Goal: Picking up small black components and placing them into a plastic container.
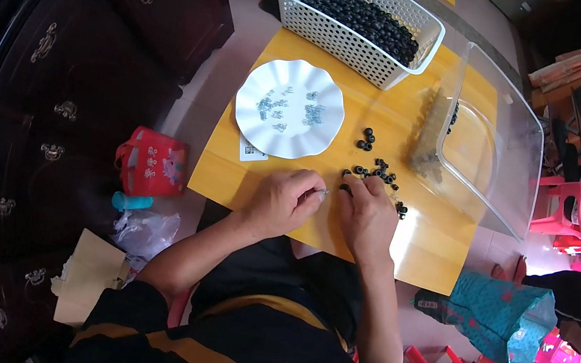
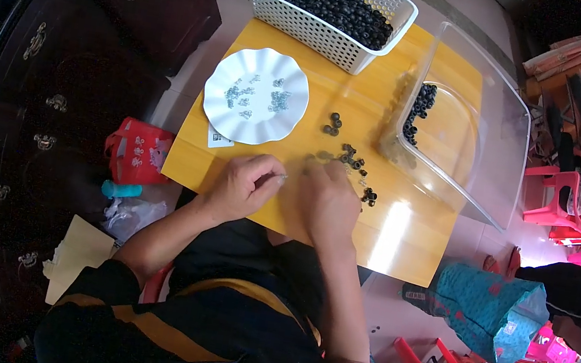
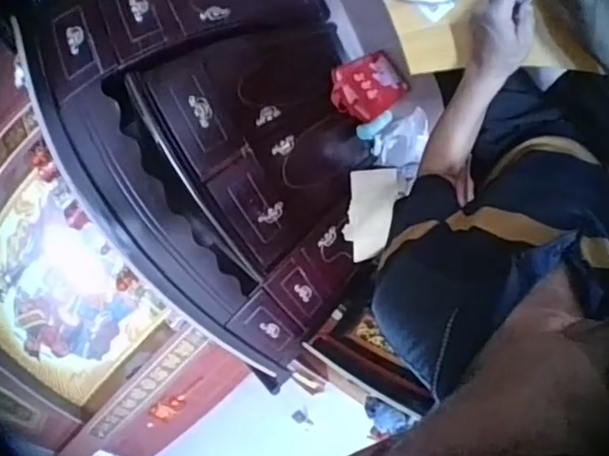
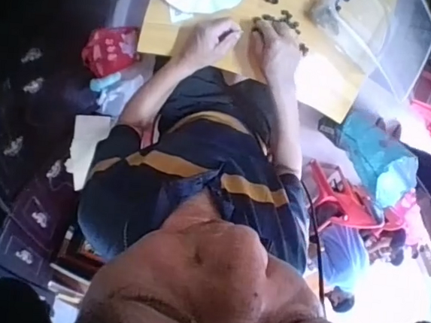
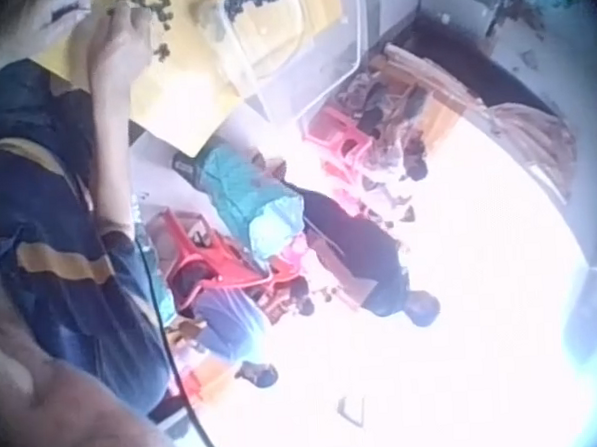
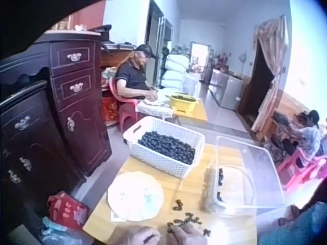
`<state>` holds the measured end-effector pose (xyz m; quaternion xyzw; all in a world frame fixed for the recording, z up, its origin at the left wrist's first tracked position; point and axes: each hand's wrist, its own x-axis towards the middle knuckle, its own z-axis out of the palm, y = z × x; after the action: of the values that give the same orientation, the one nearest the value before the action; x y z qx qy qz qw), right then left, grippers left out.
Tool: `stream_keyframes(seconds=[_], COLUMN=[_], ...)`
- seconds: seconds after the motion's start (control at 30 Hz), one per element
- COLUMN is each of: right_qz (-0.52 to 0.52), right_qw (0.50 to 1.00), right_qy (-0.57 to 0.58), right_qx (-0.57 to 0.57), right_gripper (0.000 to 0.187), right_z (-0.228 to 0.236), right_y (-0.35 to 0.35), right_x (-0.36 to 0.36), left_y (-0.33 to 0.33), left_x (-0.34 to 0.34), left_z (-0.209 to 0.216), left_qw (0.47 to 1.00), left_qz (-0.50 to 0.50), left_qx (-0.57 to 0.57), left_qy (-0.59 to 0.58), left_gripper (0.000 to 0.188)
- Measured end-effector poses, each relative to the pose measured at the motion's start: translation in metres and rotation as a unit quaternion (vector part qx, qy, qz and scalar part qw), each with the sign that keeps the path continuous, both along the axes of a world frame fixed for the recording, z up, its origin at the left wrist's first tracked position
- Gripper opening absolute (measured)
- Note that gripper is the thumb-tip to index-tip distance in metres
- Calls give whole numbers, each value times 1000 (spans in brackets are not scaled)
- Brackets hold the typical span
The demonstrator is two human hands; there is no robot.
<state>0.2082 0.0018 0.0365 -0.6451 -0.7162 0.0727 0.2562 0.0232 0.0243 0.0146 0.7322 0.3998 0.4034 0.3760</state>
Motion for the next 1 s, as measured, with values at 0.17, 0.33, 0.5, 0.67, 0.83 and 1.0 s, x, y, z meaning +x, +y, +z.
stream_keyframes(seconds=[0.17, 0.33, 0.5, 0.67, 0.83, 1.0], right_qz=[-3, 0, -14, -6, -1, -10], right_qw=[1000, 999, 999, 999, 990, 935], right_qy=[-27, -21, -16, -27, 138, 345], right_qx=[6, 40, 23, 21, -9, -76], right_gripper=[19, 17, 17, 18, 13, 19], right_z=[-5, -13, -14, -15, -3, -5], right_y=[5, 4, 5, 4, -12, -35], right_x=[-6, -3, 0, 3, 3, 13], left_y=[-1, 0, 2, 4, 6, 6], left_x=[-4, -2, -1, 0, -1, 1], left_z=[2, 0, 0, 3, 10, 30], left_qw=[1000, 1000, 1000, 1000, 1000, 996], left_qz=[-3, -7, -8, -8, -8, -59], left_qx=[-13, -15, -16, -11, 11, -4], left_qy=[7, 9, -3, 6, 28, 62], left_gripper=[6, 7, 8, 8, 8, 9])
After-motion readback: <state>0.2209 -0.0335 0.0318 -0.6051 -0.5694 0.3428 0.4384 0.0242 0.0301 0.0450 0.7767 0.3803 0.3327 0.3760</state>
